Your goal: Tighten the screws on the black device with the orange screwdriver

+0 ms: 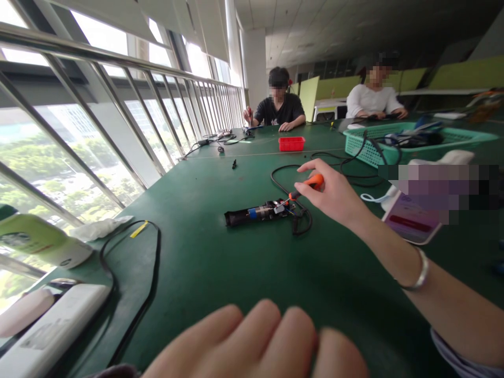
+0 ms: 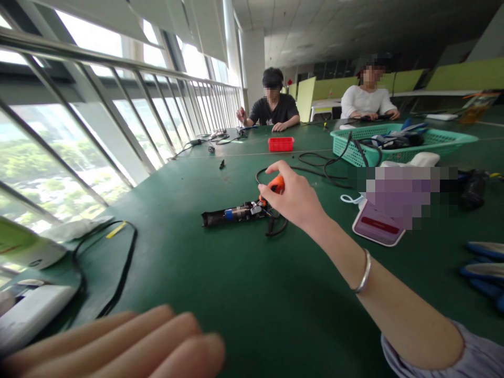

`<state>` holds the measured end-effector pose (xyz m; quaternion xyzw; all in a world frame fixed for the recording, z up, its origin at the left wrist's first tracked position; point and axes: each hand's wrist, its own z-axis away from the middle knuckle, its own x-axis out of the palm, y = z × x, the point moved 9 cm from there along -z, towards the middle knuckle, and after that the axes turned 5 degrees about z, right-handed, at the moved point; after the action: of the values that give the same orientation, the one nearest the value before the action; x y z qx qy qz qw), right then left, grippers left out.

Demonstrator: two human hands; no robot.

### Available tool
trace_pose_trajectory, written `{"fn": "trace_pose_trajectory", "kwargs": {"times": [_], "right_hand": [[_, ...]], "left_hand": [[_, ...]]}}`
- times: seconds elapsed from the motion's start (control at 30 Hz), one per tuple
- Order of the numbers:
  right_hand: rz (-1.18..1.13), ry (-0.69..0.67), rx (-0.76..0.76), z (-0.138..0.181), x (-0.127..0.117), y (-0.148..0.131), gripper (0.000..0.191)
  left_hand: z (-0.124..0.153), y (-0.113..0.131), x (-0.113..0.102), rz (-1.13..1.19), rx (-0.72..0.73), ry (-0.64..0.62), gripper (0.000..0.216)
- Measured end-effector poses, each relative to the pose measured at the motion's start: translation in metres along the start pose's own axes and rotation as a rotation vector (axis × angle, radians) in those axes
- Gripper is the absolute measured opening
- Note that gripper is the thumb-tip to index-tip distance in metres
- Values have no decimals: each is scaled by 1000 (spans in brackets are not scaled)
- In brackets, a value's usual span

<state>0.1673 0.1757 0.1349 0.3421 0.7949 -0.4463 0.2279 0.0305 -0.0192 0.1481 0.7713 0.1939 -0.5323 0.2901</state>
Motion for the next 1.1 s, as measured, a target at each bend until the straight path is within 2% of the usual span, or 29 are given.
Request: {"fn": "trace_pose_trajectory", "kwargs": {"times": [0.07, 0.17, 0.2, 0.23, 0.3, 0.37, 0.43, 0.57, 0.7, 0.77, 0.8, 0.83, 0.9, 1.0, 1.1], "right_hand": [[59, -10, -4, 0, 1, -1, 26], [40, 3, 5, 1, 1, -1, 23], [-1, 2, 13, 2, 2, 0, 25], [-54, 0, 19, 2, 4, 1, 34], [-158, -32, 22, 3, 10, 1, 46], [-178, -50, 49, 4, 15, 4, 39], [-145, -46, 65, 5, 18, 5, 29], [-227, 46, 37, 8, 18, 3, 21], [-308, 131, 43, 17, 17, 7, 46], [-256, 139, 81, 25, 17, 10, 40], [-231, 139, 82, 30, 17, 10, 32], [-214, 148, 67, 35, 15, 8, 22], [-263, 111, 28, 45, 18, 6, 16], [-355, 200, -58, 61, 13, 6, 39], [-417, 281, -74, 74, 12, 15, 56]], "left_hand": [[-29, -29, -3, -78, -125, -56, 34], [-72, -90, 15, -251, -333, -227, 28], [-83, -113, 21, -317, -413, -223, 26], [-94, -135, 29, -374, -466, -193, 25], [-108, -170, 42, -471, -517, -52, 27], [-115, -193, 62, -457, -475, 52, 34], [-114, -209, 81, -397, -439, 86, 35], [-109, -217, 94, -328, -378, 123, 27], [-109, -215, 91, -291, -304, 146, 24], [-109, -215, 90, -276, -285, 160, 24], [-109, -215, 90, -269, -272, 170, 24], [-109, -214, 89, -262, -255, 180, 25], [-109, -211, 89, -250, -216, 199, 27], [-109, -209, 89, -241, -188, 213, 27], [-109, -211, 90, -231, -191, 214, 26]]}}
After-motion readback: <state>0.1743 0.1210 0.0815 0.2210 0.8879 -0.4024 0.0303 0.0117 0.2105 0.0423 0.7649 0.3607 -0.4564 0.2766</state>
